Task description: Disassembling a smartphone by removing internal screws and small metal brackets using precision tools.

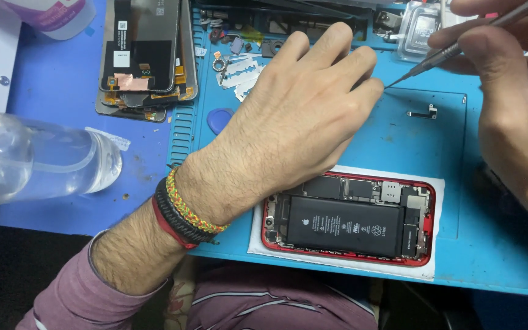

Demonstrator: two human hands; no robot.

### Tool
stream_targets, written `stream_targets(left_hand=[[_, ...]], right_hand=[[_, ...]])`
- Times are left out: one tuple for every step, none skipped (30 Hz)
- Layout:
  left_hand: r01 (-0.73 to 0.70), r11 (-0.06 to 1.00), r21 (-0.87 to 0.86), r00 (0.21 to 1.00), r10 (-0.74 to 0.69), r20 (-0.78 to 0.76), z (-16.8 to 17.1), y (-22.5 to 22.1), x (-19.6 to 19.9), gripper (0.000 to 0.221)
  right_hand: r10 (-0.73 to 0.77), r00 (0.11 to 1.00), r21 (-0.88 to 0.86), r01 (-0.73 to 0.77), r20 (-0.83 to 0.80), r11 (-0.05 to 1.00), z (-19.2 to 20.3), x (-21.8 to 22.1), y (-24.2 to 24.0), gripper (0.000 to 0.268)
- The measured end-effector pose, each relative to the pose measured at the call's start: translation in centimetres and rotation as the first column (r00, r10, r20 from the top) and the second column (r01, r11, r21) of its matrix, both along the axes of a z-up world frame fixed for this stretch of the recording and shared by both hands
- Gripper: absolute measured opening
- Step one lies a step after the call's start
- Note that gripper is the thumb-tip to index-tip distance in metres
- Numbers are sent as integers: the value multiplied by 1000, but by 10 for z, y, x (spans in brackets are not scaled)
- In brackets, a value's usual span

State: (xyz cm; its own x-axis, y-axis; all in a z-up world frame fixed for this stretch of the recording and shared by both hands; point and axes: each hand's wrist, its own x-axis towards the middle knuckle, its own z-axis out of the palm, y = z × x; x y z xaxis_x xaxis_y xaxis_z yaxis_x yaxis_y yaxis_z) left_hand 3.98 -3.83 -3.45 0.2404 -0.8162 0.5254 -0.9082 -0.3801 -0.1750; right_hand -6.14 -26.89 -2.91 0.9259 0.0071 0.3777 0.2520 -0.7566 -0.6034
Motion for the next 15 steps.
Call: stream_targets(left_hand=[[0, 1000, 0, 1000, 0, 1, -1, 0, 1, 8], [-1, 1000, -2, 1000, 1, -2, -1, -1, 1, 7], [-2, 1000, -5, 1000, 2, -4, -2, -1, 1, 6], [-1, 1000, -5, 1000, 1, -3, -2, -1, 1, 6], [0, 1000, -2, 1000, 0, -1, -2, -1, 1, 5], [0, 1000, 0, 1000, 0, 1, -2, -1, 1, 5], [0, 1000, 1, 1000, 0, 2, -2, -1, 1, 5], [0, 1000, -1, 1000, 0, -2, -1, -1, 1, 3], [1, 1000, -3, 1000, -1, -7, -1, -1, 1, 3], [0, 1000, -3, 1000, 0, -6, -1, -1, 1, 3], [6, 1000, -11, 1000, -6, -13, -2, -1, 1, 3], [12, 1000, -18, 1000, -12, -21, -2, -2, 1, 3], [13, 1000, -18, 1000, -13, -21, -2, -2, 1, 3], [9, 1000, -6, 1000, -9, -13, -2, -2, 1, 7], [5, 1000, 6, 1000, -5, -6, -2, -2, 0, 11]], right_hand=[[0, 1000, 0, 0, 1, 1000, -2, 0, -1, 27], [-19, 1000, -42, 19, 6, 999, -4, -1, -2, 30], [-37, 999, -84, 38, 13, 996, -6, -2, -3, 37], [-38, 999, -84, 39, 13, 996, -5, -3, -3, 37], [-45, 999, -88, 46, 5, 995, -4, -3, -2, 35], [-53, 999, -91, 52, -3, 994, -2, -4, -2, 32], [-53, 999, -91, 52, -2, 994, -2, -3, -1, 32], [-32, 999, -72, 32, 2, 997, -1, -3, 1, 31], [-12, 1000, -52, 12, 7, 999, 0, -2, 2, 31], [-12, 1000, -52, 12, 8, 999, 0, -2, 1, 31], [9, 1000, -38, -9, 13, 999, 1, -1, 1, 27], [29, 999, -24, -29, 17, 999, 1, -1, 0, 26], [29, 999, -24, -28, 17, 999, 1, -1, -1, 26], [36, 999, -34, -35, 23, 999, 1, -2, -2, 24], [43, 999, -44, -42, 29, 998, 1, -3, -4, 23]])
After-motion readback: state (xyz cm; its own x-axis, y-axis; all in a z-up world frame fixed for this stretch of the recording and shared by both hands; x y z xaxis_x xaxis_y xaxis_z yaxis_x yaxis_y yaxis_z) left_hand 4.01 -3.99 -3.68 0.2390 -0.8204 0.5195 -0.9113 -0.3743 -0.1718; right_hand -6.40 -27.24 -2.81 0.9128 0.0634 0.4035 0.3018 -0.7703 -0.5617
